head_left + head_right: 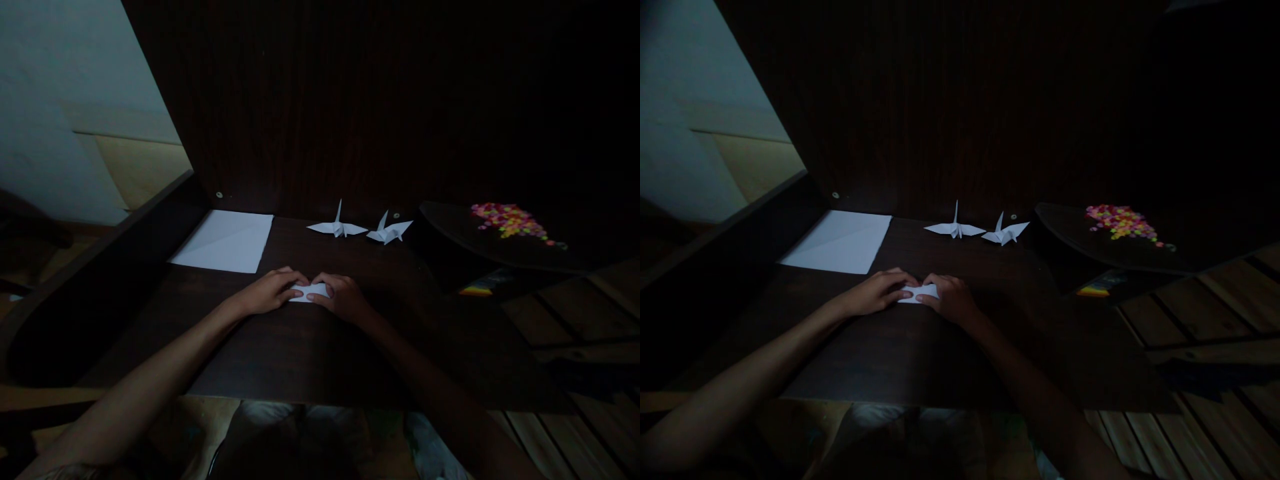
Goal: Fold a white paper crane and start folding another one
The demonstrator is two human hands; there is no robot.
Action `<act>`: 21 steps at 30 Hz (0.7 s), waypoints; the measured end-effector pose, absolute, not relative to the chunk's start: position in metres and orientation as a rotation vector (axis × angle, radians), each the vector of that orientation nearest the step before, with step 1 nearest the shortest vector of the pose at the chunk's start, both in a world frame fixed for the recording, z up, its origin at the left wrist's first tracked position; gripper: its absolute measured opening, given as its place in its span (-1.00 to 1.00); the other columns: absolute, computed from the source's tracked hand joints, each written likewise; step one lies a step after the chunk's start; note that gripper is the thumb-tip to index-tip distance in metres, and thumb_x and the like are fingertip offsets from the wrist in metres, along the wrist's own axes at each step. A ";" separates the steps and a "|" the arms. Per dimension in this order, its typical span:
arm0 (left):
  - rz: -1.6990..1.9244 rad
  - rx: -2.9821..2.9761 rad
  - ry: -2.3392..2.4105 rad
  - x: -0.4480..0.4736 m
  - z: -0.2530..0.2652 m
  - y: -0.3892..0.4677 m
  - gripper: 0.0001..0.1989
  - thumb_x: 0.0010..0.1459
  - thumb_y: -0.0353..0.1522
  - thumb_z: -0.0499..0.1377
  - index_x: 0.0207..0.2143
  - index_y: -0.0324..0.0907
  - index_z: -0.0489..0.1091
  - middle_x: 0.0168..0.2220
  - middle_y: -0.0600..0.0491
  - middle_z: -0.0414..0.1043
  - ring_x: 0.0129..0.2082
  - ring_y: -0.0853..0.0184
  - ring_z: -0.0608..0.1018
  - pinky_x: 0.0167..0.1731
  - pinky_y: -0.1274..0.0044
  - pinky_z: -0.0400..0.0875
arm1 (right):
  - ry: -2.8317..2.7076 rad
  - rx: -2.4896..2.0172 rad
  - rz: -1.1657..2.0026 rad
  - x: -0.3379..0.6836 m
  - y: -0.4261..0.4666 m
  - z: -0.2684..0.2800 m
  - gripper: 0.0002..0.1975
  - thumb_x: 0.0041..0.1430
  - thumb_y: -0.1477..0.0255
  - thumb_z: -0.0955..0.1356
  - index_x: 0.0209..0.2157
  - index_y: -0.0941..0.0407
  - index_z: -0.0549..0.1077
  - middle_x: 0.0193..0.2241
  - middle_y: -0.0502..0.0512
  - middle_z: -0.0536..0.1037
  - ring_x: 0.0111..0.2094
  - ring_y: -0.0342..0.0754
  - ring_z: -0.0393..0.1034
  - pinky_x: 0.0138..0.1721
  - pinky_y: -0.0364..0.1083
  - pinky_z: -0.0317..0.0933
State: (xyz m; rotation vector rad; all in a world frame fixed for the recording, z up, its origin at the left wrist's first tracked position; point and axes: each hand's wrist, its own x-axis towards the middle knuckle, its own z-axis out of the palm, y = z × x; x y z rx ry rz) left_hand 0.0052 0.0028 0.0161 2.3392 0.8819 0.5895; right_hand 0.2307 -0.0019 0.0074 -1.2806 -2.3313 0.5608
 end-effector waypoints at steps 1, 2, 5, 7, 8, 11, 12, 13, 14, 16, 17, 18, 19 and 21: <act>0.583 2.366 0.891 0.006 0.016 0.002 -0.79 0.27 -0.39 0.10 -0.06 -0.15 0.41 -0.15 -0.02 0.44 -0.12 0.28 0.49 -0.06 0.46 0.35 | -2.327 -1.273 0.568 0.231 -0.002 0.008 -0.78 0.09 0.29 0.45 -0.24 0.09 0.48 -0.45 -0.02 0.46 -0.45 -0.12 0.32 -0.33 -0.13 0.11; 0.580 2.397 0.893 0.007 0.016 0.001 -0.78 0.26 -0.42 0.09 -0.06 -0.15 0.41 -0.15 -0.03 0.44 -0.13 0.28 0.48 -0.06 0.46 0.35 | -2.322 -1.263 0.574 0.231 -0.002 0.008 -0.79 0.09 0.31 0.45 -0.25 0.09 0.48 -0.46 -0.02 0.46 -0.45 -0.12 0.32 -0.33 -0.14 0.11; 0.579 2.482 0.861 0.010 0.015 -0.001 -0.77 0.24 -0.47 0.09 -0.06 -0.17 0.42 -0.17 -0.04 0.44 -0.14 0.27 0.47 -0.08 0.46 0.35 | -2.317 -1.248 0.579 0.231 -0.002 0.008 -0.80 0.07 0.36 0.46 -0.25 0.09 0.48 -0.47 -0.03 0.46 -0.46 -0.13 0.31 -0.33 -0.14 0.12; 0.585 2.516 0.829 0.011 0.015 -0.003 -0.76 0.23 -0.49 0.09 -0.07 -0.19 0.42 -0.18 -0.05 0.45 -0.14 0.26 0.46 -0.10 0.46 0.36 | -2.314 -1.252 0.586 0.231 -0.001 0.007 -0.80 0.06 0.37 0.47 -0.25 0.10 0.49 -0.48 -0.04 0.44 -0.47 -0.13 0.31 -0.33 -0.13 0.12; 0.587 2.528 0.820 0.011 0.015 -0.004 -0.76 0.23 -0.51 0.09 -0.07 -0.19 0.42 -0.19 -0.05 0.45 -0.15 0.26 0.46 -0.11 0.46 0.35 | -2.317 -1.249 0.595 0.232 0.000 0.006 -0.79 0.06 0.37 0.47 -0.24 0.10 0.49 -0.49 -0.05 0.44 -0.47 -0.13 0.30 -0.32 -0.13 0.12; 0.587 2.548 0.814 0.010 0.017 -0.004 -0.76 0.23 -0.53 0.09 -0.08 -0.20 0.42 -0.20 -0.05 0.46 -0.15 0.26 0.44 -0.11 0.47 0.35 | -2.348 -1.213 0.620 0.236 0.001 0.004 -0.76 0.05 0.37 0.48 -0.21 0.09 0.50 -0.50 -0.06 0.41 -0.47 -0.14 0.29 -0.33 -0.13 0.13; 0.586 2.552 0.815 0.010 0.017 -0.004 -0.76 0.22 -0.53 0.09 -0.08 -0.20 0.42 -0.20 -0.05 0.46 -0.14 0.26 0.44 -0.11 0.46 0.34 | -2.364 -1.193 0.621 0.237 0.002 0.004 -0.75 0.05 0.37 0.48 -0.19 0.09 0.50 -0.49 -0.06 0.41 -0.47 -0.14 0.29 -0.33 -0.13 0.14; 0.579 2.555 0.818 0.009 0.018 -0.004 -0.76 0.22 -0.52 0.10 -0.08 -0.20 0.42 -0.19 -0.05 0.46 -0.14 0.25 0.43 -0.10 0.46 0.34 | -2.378 -1.172 0.616 0.238 0.002 0.003 -0.73 0.06 0.38 0.48 -0.17 0.09 0.50 -0.49 -0.05 0.41 -0.46 -0.13 0.29 -0.33 -0.13 0.14; 0.571 2.559 0.823 0.008 0.019 -0.004 -0.76 0.22 -0.52 0.11 -0.08 -0.20 0.42 -0.19 -0.05 0.47 -0.14 0.25 0.43 -0.10 0.45 0.34 | -2.388 -1.151 0.606 0.239 0.003 0.002 -0.72 0.07 0.38 0.48 -0.16 0.09 0.50 -0.48 -0.05 0.40 -0.45 -0.13 0.28 -0.32 -0.12 0.15; 0.546 2.565 0.848 0.007 0.020 -0.004 -0.76 0.21 -0.50 0.13 -0.07 -0.20 0.42 -0.19 -0.05 0.47 -0.14 0.24 0.42 -0.09 0.44 0.33 | -2.401 -1.107 0.568 0.241 0.003 0.001 -0.72 0.09 0.39 0.46 -0.14 0.11 0.49 -0.46 -0.02 0.40 -0.42 -0.11 0.29 -0.31 -0.11 0.16; 0.536 2.565 0.871 0.006 0.021 -0.004 -0.77 0.21 -0.47 0.15 -0.07 -0.20 0.42 -0.19 -0.05 0.46 -0.15 0.24 0.42 -0.10 0.44 0.33 | -2.406 -1.091 0.533 0.242 0.003 0.001 -0.74 0.10 0.39 0.46 -0.14 0.12 0.49 -0.45 0.00 0.41 -0.41 -0.09 0.29 -0.29 -0.10 0.16; 0.533 2.563 0.899 0.005 0.021 -0.006 -0.77 0.21 -0.42 0.17 -0.07 -0.19 0.42 -0.20 -0.04 0.46 -0.16 0.23 0.42 -0.10 0.43 0.33 | -2.413 -1.082 0.487 0.242 0.003 0.001 -0.75 0.11 0.38 0.45 -0.16 0.12 0.50 -0.44 0.02 0.42 -0.38 -0.07 0.29 -0.28 -0.09 0.17; 0.538 2.560 0.928 0.005 0.022 -0.007 -0.77 0.20 -0.36 0.19 -0.08 -0.18 0.42 -0.21 -0.04 0.45 -0.17 0.23 0.42 -0.11 0.42 0.33 | -2.419 -1.083 0.435 0.243 0.003 0.001 -0.77 0.11 0.36 0.45 -0.18 0.12 0.50 -0.43 0.04 0.43 -0.36 -0.05 0.29 -0.26 -0.08 0.17; 0.558 2.552 0.978 0.005 0.023 -0.011 -0.73 0.18 -0.24 0.23 -0.10 -0.16 0.42 -0.22 -0.04 0.44 -0.17 0.21 0.42 -0.12 0.40 0.33 | -2.415 -1.108 0.326 0.244 0.004 0.002 -0.76 0.09 0.32 0.46 -0.21 0.12 0.51 -0.37 0.09 0.46 -0.30 -0.01 0.30 -0.24 -0.04 0.16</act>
